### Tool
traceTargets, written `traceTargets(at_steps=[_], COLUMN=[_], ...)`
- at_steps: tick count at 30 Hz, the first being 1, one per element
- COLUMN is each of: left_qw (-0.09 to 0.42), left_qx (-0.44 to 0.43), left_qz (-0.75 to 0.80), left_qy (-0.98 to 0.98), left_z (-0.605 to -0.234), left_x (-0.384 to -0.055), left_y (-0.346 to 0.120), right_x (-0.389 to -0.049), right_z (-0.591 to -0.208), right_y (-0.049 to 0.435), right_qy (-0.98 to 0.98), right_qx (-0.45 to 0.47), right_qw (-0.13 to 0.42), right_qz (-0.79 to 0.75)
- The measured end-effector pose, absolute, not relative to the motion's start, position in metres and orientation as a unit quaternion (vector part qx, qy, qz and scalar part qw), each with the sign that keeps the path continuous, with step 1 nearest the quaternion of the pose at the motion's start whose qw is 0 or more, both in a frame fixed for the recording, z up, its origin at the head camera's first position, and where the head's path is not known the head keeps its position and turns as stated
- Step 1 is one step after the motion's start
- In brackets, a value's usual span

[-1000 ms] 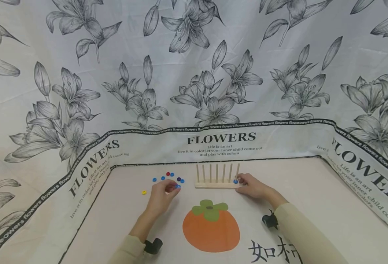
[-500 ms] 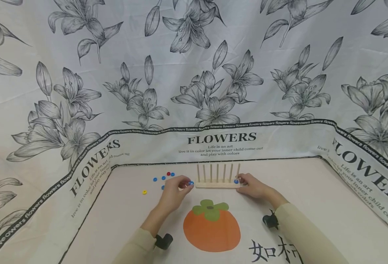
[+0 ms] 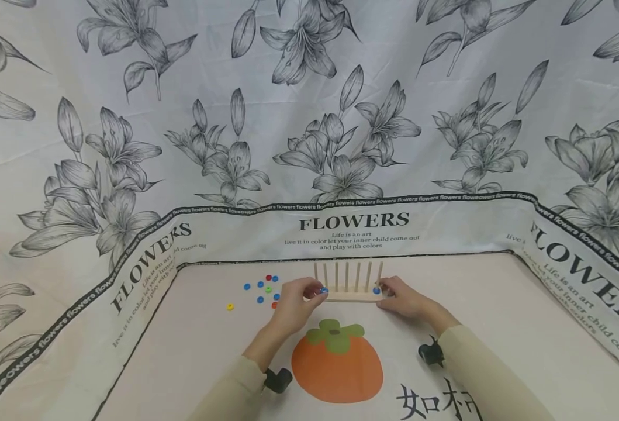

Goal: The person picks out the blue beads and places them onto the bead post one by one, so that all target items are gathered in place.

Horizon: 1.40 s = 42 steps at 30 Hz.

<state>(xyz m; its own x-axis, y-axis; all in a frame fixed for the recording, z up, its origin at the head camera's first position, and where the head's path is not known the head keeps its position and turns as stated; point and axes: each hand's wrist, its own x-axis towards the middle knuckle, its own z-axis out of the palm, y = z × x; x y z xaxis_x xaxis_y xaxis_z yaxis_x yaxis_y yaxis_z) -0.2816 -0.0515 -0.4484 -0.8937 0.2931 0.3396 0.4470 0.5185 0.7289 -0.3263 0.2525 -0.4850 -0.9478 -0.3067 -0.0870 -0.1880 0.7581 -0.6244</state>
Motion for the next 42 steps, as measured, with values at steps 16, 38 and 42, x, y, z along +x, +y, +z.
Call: traceTargets(at_steps=[16, 38, 42], left_qw=[0.067, 0.073, 0.071], left_qx=[-0.22, -0.242, -0.24], left_qz=[-0.455, -0.463, -0.466], left_qy=[-0.86, -0.849, -0.849], left_z=[-0.449, -0.45, -0.45], left_x=[-0.29, -0.3, -0.301], left_y=[-0.025, 0.007, 0.013], right_x=[-0.326, -0.326, -0.326], right_z=[-0.484, -0.485, -0.485], right_y=[0.254, 0.254, 0.255], right_qy=[0.932, 0.929, 0.929], right_qx=[-0.139, -0.148, -0.145], right_qw=[0.086, 0.09, 0.091], right_qz=[-0.323, -0.326, -0.328])
